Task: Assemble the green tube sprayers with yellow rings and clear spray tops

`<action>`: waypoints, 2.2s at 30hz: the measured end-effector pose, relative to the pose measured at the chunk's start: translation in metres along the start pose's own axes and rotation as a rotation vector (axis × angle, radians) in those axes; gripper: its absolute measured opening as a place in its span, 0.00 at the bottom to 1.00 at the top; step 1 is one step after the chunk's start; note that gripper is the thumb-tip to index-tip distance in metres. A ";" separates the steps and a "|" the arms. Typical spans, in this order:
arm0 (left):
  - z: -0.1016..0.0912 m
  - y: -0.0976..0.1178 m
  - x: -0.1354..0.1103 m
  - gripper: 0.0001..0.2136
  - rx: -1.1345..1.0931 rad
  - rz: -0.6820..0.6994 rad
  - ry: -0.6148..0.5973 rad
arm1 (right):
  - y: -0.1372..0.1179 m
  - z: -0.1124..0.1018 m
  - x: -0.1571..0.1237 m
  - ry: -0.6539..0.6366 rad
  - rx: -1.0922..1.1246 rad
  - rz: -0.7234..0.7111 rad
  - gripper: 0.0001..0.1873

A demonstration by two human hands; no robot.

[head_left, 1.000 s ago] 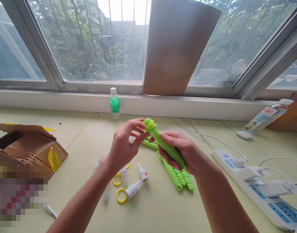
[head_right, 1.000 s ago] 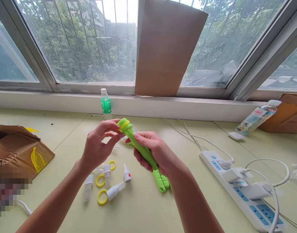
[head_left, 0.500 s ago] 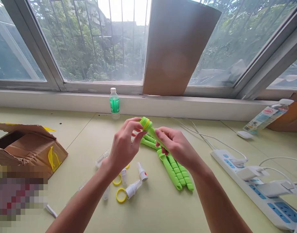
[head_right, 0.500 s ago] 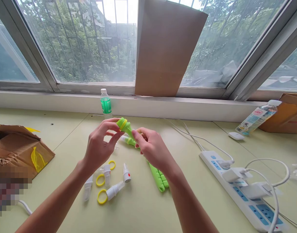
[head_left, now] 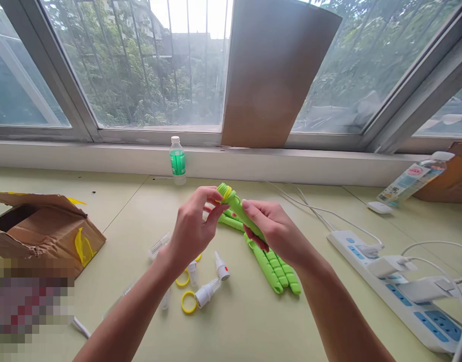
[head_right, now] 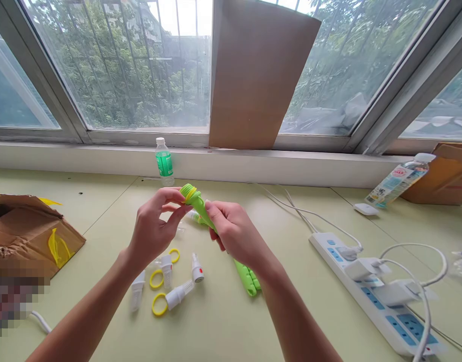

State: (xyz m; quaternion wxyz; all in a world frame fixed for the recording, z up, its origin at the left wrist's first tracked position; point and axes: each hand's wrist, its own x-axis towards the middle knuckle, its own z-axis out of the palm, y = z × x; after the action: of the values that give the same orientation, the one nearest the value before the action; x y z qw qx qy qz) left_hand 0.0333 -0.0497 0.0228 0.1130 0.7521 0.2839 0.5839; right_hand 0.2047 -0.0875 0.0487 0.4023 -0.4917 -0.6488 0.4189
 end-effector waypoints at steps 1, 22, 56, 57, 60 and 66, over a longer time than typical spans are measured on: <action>0.000 0.000 0.000 0.06 -0.006 0.007 -0.001 | 0.000 0.000 0.000 -0.002 0.001 0.005 0.24; -0.004 -0.001 0.001 0.06 -0.101 0.016 -0.014 | -0.007 -0.002 -0.002 -0.058 0.171 0.068 0.22; -0.005 0.002 0.001 0.07 -0.128 0.043 -0.032 | -0.011 -0.005 -0.005 -0.176 0.288 0.105 0.17; -0.006 0.002 0.001 0.07 -0.123 0.048 -0.027 | -0.011 -0.005 -0.005 -0.176 0.287 0.108 0.17; -0.006 0.001 0.001 0.06 -0.103 0.061 -0.010 | -0.011 -0.006 -0.005 -0.168 0.284 0.118 0.16; -0.004 0.000 0.001 0.06 -0.060 0.062 -0.005 | -0.008 -0.005 -0.003 -0.130 0.213 0.084 0.16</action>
State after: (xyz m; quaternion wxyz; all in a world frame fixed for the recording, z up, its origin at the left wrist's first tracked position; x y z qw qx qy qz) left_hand 0.0294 -0.0500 0.0245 0.1183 0.7582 0.2426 0.5935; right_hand 0.2075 -0.0915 0.0577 0.3915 -0.4447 -0.6042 0.5329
